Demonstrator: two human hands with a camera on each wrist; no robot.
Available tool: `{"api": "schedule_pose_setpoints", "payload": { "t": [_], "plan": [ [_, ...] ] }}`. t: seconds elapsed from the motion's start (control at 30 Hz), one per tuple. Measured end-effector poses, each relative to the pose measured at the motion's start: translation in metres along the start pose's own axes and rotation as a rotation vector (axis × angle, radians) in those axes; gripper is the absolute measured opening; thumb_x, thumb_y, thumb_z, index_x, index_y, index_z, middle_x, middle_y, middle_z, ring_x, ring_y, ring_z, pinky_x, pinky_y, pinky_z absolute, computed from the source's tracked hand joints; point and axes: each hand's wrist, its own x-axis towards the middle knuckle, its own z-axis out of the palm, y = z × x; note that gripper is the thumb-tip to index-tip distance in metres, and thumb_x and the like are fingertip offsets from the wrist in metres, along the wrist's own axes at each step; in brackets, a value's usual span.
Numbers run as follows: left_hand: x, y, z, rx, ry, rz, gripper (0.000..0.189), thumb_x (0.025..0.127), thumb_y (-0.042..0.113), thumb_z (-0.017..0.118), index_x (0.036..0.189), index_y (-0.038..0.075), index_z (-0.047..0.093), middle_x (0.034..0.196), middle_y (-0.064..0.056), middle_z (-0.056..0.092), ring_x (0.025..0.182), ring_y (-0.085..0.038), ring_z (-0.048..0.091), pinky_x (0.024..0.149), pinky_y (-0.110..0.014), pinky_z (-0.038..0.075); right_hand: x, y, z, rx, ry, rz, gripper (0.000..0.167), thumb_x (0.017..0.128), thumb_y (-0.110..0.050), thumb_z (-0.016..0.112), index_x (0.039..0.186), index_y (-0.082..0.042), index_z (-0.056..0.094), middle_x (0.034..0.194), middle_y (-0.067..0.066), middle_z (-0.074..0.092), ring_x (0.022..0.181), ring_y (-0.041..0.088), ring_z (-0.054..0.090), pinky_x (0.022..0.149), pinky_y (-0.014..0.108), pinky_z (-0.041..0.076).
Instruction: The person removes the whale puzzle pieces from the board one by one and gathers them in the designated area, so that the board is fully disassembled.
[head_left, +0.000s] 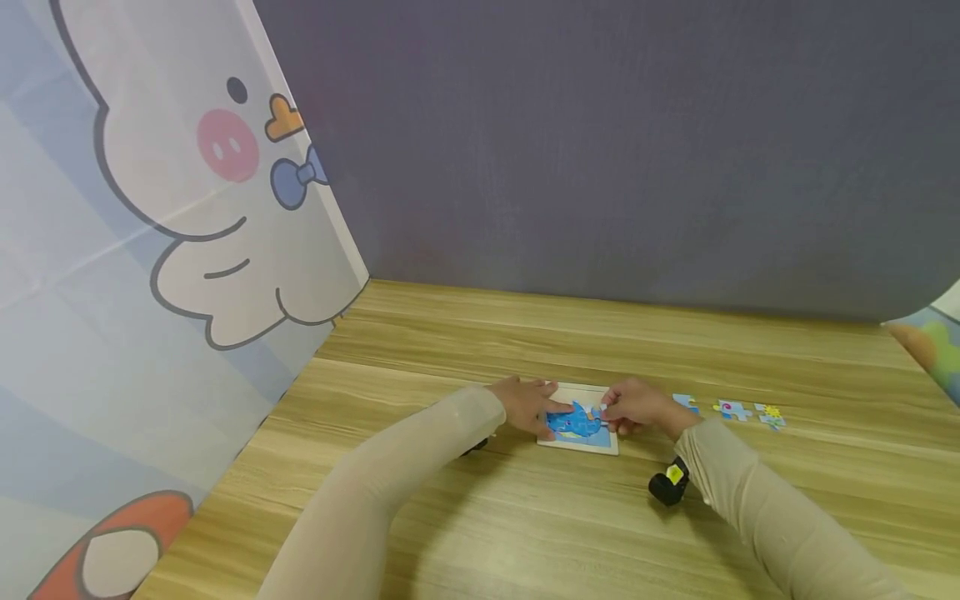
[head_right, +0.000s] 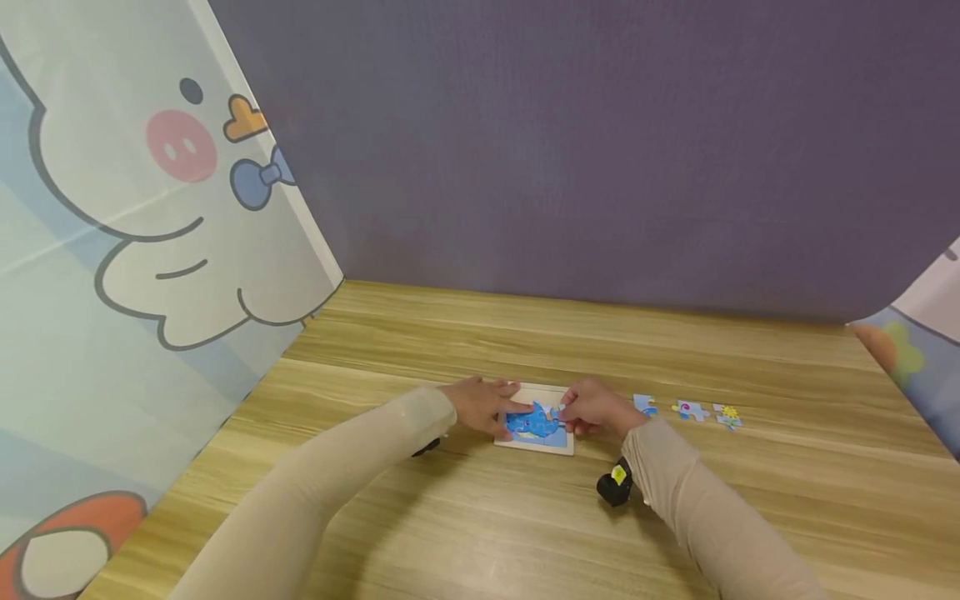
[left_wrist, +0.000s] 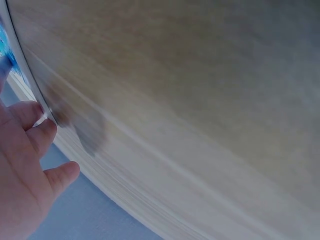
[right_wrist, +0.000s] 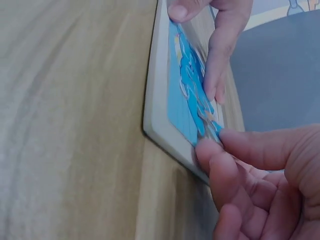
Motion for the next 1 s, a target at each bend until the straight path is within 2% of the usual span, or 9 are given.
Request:
{"api": "schedule_pose_setpoints", "payload": {
  "t": [0.13, 0.37, 0.6, 0.77, 1.0],
  "plan": [
    [-0.002, 0.0, 0.0, 0.003, -0.003, -0.007, 0.065, 0.092, 0.062, 0.045, 0.15, 0.047, 0.019, 0.161, 0.004, 0.006, 0.146, -0.015, 0.008, 0.114, -0.048, 0.015, -0.001, -0.004, 0.003, -0.015, 0.019, -0.012, 0.005, 0.089, 0.0, 0.06, 0.088, 0.002, 0.056, 0.057, 0.002, 0.059, 0.045, 0.008, 0.051, 0.045, 0.02, 0.036],
    [-0.003, 0.001, -0.002, 0.013, 0.0, -0.007, 0.066, 0.092, 0.061, 0.044, 0.151, 0.046, 0.018, 0.161, 0.005, 0.005, 0.146, -0.015, 0.008, 0.114, -0.049, 0.015, -0.005, -0.01, 0.007, -0.136, 0.093, -0.077, 0.005, 0.087, 0.003, 0.06, 0.085, 0.004, 0.056, 0.055, 0.003, 0.057, 0.045, 0.012, 0.052, 0.049, 0.027, 0.044],
    [-0.001, -0.001, -0.001, 0.007, -0.002, -0.009, 0.065, 0.092, 0.061, 0.045, 0.15, 0.047, 0.019, 0.16, 0.005, 0.005, 0.146, -0.014, 0.007, 0.114, -0.05, 0.015, -0.013, -0.016, 0.006, -0.17, 0.126, -0.101, 0.004, 0.086, 0.003, 0.06, 0.086, 0.003, 0.056, 0.057, 0.004, 0.058, 0.046, 0.013, 0.054, 0.05, 0.028, 0.047],
    [-0.002, 0.0, -0.001, 0.018, -0.005, -0.008, 0.065, 0.093, 0.061, 0.044, 0.15, 0.047, 0.018, 0.16, 0.005, 0.005, 0.146, -0.014, 0.007, 0.114, -0.049, 0.015, -0.017, -0.012, 0.0, -0.157, 0.124, -0.139, 0.006, 0.086, 0.003, 0.062, 0.087, 0.003, 0.057, 0.058, 0.004, 0.059, 0.048, 0.012, 0.055, 0.051, 0.029, 0.048],
    [-0.003, 0.001, -0.002, 0.025, -0.012, -0.008, 0.065, 0.093, 0.06, 0.044, 0.151, 0.046, 0.018, 0.161, 0.004, 0.006, 0.146, -0.013, 0.006, 0.114, -0.048, 0.015, -0.024, 0.003, -0.006, -0.111, 0.115, -0.154, 0.009, 0.088, 0.005, 0.059, 0.094, 0.011, 0.057, 0.061, 0.005, 0.06, 0.052, 0.014, 0.058, 0.053, 0.031, 0.052]
  ]
}}
